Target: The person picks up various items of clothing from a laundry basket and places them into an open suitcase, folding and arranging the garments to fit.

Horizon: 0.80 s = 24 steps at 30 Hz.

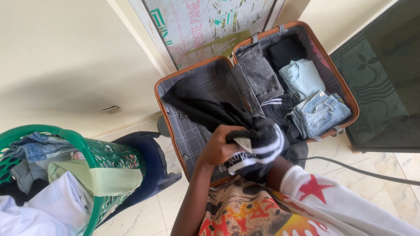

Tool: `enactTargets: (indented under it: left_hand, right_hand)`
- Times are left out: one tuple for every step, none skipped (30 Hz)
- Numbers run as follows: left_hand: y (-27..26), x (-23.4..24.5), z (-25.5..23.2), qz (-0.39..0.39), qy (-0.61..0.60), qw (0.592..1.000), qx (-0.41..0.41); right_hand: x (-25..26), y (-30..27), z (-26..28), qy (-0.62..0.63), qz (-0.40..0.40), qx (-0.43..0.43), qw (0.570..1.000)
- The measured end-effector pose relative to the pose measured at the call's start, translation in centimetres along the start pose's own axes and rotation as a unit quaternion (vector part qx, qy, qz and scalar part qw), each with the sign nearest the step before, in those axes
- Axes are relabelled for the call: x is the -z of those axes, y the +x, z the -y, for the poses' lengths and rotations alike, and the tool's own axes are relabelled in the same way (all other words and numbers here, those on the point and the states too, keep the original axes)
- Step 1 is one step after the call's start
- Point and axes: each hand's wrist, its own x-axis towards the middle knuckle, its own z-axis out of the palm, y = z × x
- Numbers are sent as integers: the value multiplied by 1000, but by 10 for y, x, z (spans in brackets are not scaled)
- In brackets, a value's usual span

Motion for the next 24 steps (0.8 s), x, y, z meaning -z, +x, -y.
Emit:
enactTargets:
  left_hand:
    - [-1, -3, 3, 35, 3, 999, 4]
    - [0, 3, 4, 38, -56, 998, 15]
    - [0, 11, 2, 41, -114, 992, 25]
    - [-1, 17, 1, 42, -174, 983, 38]
    - [1, 20, -1, -10, -128, 990, 52]
    - [5, 23, -5, -59, -79, 993, 66]
    - [10, 26, -11, -108, -30, 990, 80]
    - [14, 27, -17, -209, 123, 962, 127]
    - [21, 31, -23, -302, 271, 898, 172]
    - [31, 37, -24, -362, 329, 844, 218]
    - [35, 44, -23, -417, 384, 781, 262]
    - [36, 53, -19, -442, 409, 753, 267]
    - [35, 64, -12, -465, 433, 722, 271]
    - [30, 75, -1, -472, 437, 705, 297]
    - [22, 86, 12, -479, 440, 688, 323]
    - [13, 99, 26, -484, 443, 670, 347]
    - [-2, 113, 41, -496, 449, 649, 363]
    - [-19, 126, 58, -506, 453, 629, 378]
    - [-39, 137, 77, -518, 394, 633, 419]
    - [-61, 150, 94, -528, 335, 633, 457]
    - [-78, 164, 114, -551, 273, 652, 444]
    - [-95, 171, 136, -568, 210, 667, 433]
    - [-118, 174, 154, -601, 33, 705, 376]
    - [-133, 181, 167, -609, -145, 719, 301]
  right_hand:
    - [1, 1, 3, -15, 3, -7, 1000]
    - [5, 6, 10, -31, 3, -5, 999]
    - [10, 11, 19, -49, 3, -4, 999]
    - [12, 11, 22, -68, 5, -6, 998]
    - [12, 13, 19, -85, 8, -6, 996]
    - [10, 16, 16, -105, 10, -4, 994]
    - [8, 19, 13, -122, 12, -2, 992]
    - [7, 21, 10, -138, 16, -1, 990]
    - [7, 23, 9, -154, 20, -1, 988]
    - [9, 26, 10, -170, 27, -2, 985]
    - [10, 27, 13, -183, 35, -3, 982]
    - [10, 29, 17, -194, 47, -3, 980]
    - [10, 30, 23, -207, 59, -5, 977]
    - [11, 28, 31, -216, 71, -5, 974]
    - [16, 25, 40, -225, 86, -7, 970]
    - [25, 21, 53, -234, 100, -9, 967]
    - [42, 13, 67, -239, 116, -13, 964]
    - [66, 4, 82, -234, 101, -25, 967]
    - [95, -8, 99, -222, 72, -40, 972]
    - [125, -20, 118, -191, 1, -60, 980]
    - [156, -32, 137, -114, -101, -62, 986]
    - [187, -45, 157, -83, -228, -41, 969]
    - [201, -68, 165, -146, -396, 29, 906]
    - [224, -77, 181, 112, -345, 248, 898]
